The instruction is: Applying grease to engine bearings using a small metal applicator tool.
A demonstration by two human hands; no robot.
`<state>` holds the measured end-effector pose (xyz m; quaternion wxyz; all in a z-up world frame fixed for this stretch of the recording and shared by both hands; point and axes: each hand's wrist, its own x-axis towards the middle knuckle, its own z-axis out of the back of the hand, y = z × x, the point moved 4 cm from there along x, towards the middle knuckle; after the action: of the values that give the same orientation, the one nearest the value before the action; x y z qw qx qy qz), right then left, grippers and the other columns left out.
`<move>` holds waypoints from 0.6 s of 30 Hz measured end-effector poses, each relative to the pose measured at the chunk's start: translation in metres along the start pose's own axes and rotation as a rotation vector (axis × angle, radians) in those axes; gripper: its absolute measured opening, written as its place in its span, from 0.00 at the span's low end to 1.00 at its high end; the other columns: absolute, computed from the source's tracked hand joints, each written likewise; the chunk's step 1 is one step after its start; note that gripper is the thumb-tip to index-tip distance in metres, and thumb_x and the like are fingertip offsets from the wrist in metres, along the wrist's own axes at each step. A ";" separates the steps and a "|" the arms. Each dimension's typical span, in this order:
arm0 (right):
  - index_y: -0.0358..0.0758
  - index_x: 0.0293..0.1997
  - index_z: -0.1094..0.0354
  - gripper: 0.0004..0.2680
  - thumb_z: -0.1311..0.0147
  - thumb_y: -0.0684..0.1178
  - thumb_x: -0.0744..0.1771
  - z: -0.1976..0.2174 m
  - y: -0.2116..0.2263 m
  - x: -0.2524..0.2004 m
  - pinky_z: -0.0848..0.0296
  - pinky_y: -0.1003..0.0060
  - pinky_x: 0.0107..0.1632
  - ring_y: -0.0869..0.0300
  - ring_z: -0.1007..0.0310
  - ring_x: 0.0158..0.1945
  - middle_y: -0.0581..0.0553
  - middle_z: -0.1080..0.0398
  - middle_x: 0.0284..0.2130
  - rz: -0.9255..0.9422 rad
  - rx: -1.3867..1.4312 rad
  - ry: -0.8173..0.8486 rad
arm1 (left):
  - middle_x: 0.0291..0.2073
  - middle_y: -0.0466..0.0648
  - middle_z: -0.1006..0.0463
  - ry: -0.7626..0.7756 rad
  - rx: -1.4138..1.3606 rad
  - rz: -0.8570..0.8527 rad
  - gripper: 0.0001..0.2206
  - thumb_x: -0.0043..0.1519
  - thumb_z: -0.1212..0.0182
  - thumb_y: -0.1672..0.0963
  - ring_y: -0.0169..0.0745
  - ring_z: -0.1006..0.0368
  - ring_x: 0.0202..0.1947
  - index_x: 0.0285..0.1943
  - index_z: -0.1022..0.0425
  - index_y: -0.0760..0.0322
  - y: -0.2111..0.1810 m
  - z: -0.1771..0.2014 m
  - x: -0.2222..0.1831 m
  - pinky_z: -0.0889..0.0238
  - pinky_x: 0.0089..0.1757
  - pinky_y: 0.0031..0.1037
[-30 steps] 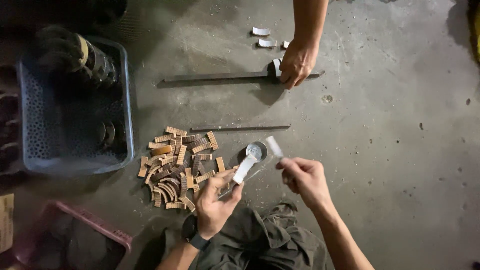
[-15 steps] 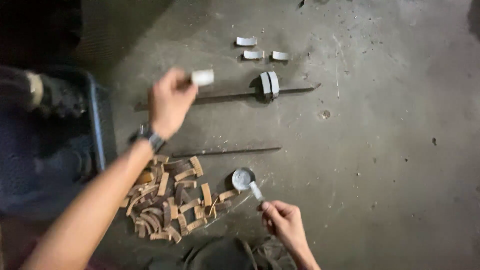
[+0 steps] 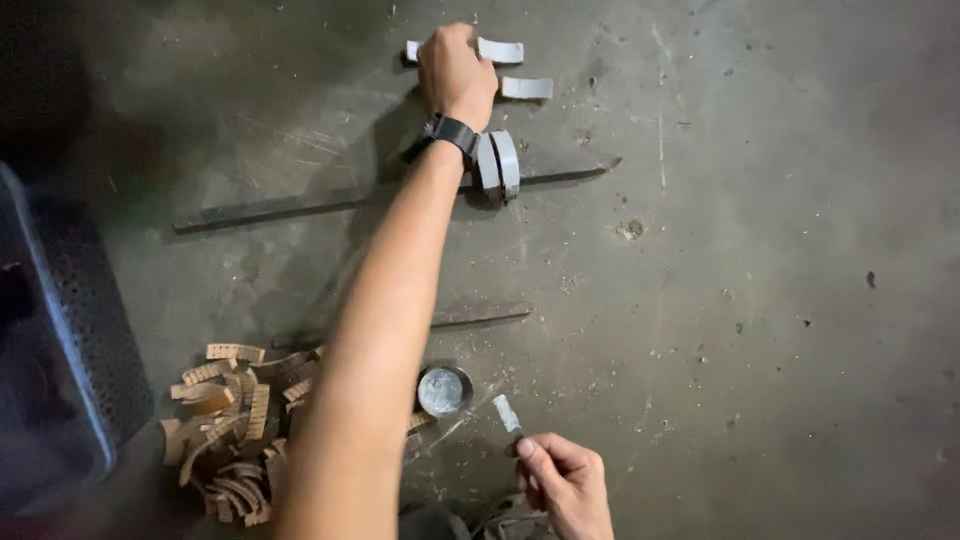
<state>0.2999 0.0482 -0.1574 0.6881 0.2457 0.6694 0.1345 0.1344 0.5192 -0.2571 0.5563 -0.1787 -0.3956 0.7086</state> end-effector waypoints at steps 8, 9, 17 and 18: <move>0.32 0.43 0.23 0.08 0.38 0.44 0.64 -0.017 0.068 -0.011 0.32 0.68 0.31 0.65 0.33 0.28 0.47 0.29 0.25 0.503 -0.453 -0.086 | 0.33 0.56 0.19 0.518 -0.036 -0.371 0.06 0.67 0.39 0.58 0.51 0.22 0.35 0.41 0.24 0.70 -0.030 0.193 -0.084 0.30 0.40 0.42; 0.34 0.47 0.23 0.11 0.37 0.44 0.62 -0.022 0.078 -0.016 0.31 0.68 0.31 0.65 0.32 0.28 0.47 0.28 0.25 0.548 -0.583 -0.141 | 0.38 0.56 0.20 0.617 0.060 -0.451 0.06 0.68 0.41 0.58 0.52 0.24 0.41 0.46 0.25 0.68 -0.021 0.216 -0.116 0.29 0.45 0.43; 0.39 0.41 0.24 0.05 0.43 0.46 0.66 -0.067 0.100 -0.022 0.28 0.58 0.29 0.51 0.26 0.27 0.43 0.26 0.27 0.811 -1.234 -0.102 | 0.65 0.63 0.34 0.728 -0.035 -0.439 0.52 0.45 0.22 0.46 0.59 0.36 0.61 0.75 0.49 0.69 0.032 0.271 -0.320 0.40 0.58 0.49; 0.39 0.40 0.24 0.05 0.45 0.46 0.66 -0.077 0.101 -0.021 0.28 0.56 0.29 0.48 0.25 0.29 0.42 0.26 0.27 0.866 -1.388 -0.058 | 0.64 0.61 0.33 0.742 -0.039 -0.343 0.54 0.45 0.20 0.47 0.58 0.37 0.59 0.77 0.51 0.68 0.034 0.270 -0.332 0.40 0.57 0.48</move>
<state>0.2368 0.1349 -0.0853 0.5878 0.0038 0.2612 0.7657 0.0305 0.1106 -0.1767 0.7677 -0.3643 -0.2057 0.4855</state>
